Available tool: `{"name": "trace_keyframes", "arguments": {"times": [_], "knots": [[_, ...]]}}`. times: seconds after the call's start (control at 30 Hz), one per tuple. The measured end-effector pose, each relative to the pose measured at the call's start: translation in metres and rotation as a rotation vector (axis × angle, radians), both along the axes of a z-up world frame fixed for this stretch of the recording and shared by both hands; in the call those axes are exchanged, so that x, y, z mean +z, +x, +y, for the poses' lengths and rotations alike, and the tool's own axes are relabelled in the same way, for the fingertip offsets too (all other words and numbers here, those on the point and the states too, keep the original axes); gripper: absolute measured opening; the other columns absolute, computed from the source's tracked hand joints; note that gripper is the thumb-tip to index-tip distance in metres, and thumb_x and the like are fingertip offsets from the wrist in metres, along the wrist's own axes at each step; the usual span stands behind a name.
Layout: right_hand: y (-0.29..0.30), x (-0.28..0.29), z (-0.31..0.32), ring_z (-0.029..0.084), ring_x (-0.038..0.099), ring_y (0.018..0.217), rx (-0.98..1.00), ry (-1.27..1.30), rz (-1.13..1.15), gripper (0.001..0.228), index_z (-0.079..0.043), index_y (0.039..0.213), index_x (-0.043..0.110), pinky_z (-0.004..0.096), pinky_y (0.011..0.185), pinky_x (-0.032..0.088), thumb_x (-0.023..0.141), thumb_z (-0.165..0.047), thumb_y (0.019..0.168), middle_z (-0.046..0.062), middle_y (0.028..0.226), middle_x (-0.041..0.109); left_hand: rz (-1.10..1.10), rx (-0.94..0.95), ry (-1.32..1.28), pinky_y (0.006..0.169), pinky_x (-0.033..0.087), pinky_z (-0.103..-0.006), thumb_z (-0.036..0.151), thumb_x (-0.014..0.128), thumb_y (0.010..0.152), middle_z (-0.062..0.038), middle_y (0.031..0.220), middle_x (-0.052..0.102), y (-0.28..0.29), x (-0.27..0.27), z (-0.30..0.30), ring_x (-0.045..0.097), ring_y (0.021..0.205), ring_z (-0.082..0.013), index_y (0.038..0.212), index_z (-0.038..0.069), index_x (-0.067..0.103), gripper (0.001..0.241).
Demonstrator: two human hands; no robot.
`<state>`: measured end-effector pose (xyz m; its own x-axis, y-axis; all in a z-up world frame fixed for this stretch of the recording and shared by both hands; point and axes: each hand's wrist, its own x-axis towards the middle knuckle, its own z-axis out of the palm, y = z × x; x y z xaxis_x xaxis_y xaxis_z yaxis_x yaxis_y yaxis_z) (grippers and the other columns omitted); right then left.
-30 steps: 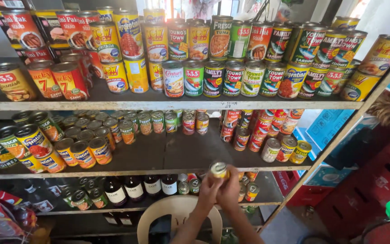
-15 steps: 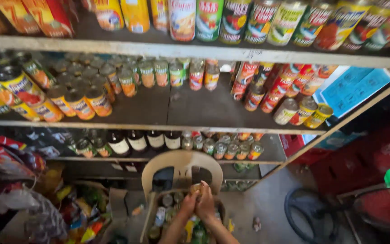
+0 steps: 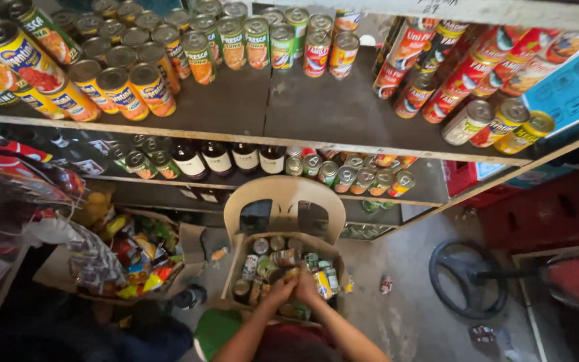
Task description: Packing various canned food items from a grocery shelf into a cardboard box placed on a chair.
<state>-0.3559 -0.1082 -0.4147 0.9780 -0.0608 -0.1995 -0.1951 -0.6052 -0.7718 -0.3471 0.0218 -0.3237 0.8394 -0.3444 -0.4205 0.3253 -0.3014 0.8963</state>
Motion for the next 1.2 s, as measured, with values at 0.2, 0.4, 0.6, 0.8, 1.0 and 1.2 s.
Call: {"name": "trace_keyframes", "arguments": {"times": [0.2, 0.4, 0.6, 0.8, 1.0, 1.2], "knots": [[-0.012, -0.049, -0.022, 0.047, 0.068, 0.107, -0.125, -0.076, 0.228, 0.097, 0.001, 0.151, 0.024, 0.052, 0.089, 0.056, 0.08, -0.031, 0.077, 0.03, 0.115, 0.071, 0.024, -0.117, 0.175, 0.099, 0.051, -0.0411, 0.049, 0.062, 0.092, -0.014, 0.123, 0.072, -0.001, 0.027, -0.006, 0.067, 0.116, -0.0281, 0.127, 0.01, 0.069, 0.053], [-0.034, -0.062, -0.03, 0.046, 0.059, 0.124, -0.091, -0.067, 0.048, 0.119, -0.006, 0.159, 0.005, 0.049, 0.101, 0.051, 0.086, -0.033, 0.075, 0.033, 0.141, 0.055, 0.057, -0.074, -0.295, 0.097, 0.053, -0.0389, 0.034, 0.066, 0.094, -0.01, 0.123, 0.071, -0.012, -0.011, -0.015, 0.065, 0.11, -0.0221, 0.129, 0.006, 0.067, 0.045], [-0.035, -0.018, -0.019, 0.054, 0.057, 0.113, -0.037, -0.262, 0.071, 0.066, 0.004, 0.138, 0.041, 0.056, 0.094, 0.05, 0.072, -0.013, 0.081, 0.036, 0.126, 0.057, 0.0, -0.1, -0.061, 0.101, 0.05, -0.0391, 0.037, 0.065, 0.093, -0.013, 0.128, 0.071, -0.028, -0.098, -0.006, 0.066, 0.114, -0.0242, 0.134, 0.003, 0.064, 0.053], [-0.036, 0.007, -0.016, 0.052, 0.059, 0.116, -0.062, -0.214, 0.117, 0.061, -0.008, 0.145, 0.047, 0.055, 0.095, 0.051, 0.065, -0.007, 0.086, 0.032, 0.134, 0.056, 0.142, -0.091, 0.067, 0.095, 0.054, -0.0395, 0.04, 0.063, 0.093, -0.016, 0.12, 0.074, -0.024, -0.102, -0.006, 0.07, 0.108, -0.0266, 0.13, 0.003, 0.064, 0.052], [-0.023, 0.055, -0.009, 0.054, 0.054, 0.116, -0.065, -0.308, -0.112, 0.077, -0.005, 0.147, 0.042, 0.056, 0.094, 0.047, 0.067, -0.009, 0.074, 0.036, 0.14, 0.05, -0.059, -0.128, -0.092, 0.102, 0.046, -0.0385, 0.032, 0.052, 0.097, -0.017, 0.128, 0.07, -0.008, -0.119, -0.019, 0.064, 0.117, -0.0306, 0.13, 0.002, 0.064, 0.046], [0.041, 0.082, -0.032, 0.046, 0.059, 0.124, -0.194, 0.021, -0.394, 0.046, -0.006, 0.14, 0.052, 0.049, 0.106, 0.049, 0.061, -0.021, 0.097, 0.025, 0.132, 0.062, -0.241, 0.094, -0.143, 0.107, 0.047, -0.0373, 0.035, 0.055, 0.101, -0.02, 0.132, 0.068, 0.06, -0.018, -0.068, 0.064, 0.123, -0.0293, 0.137, 0.0, 0.06, 0.05]]}}
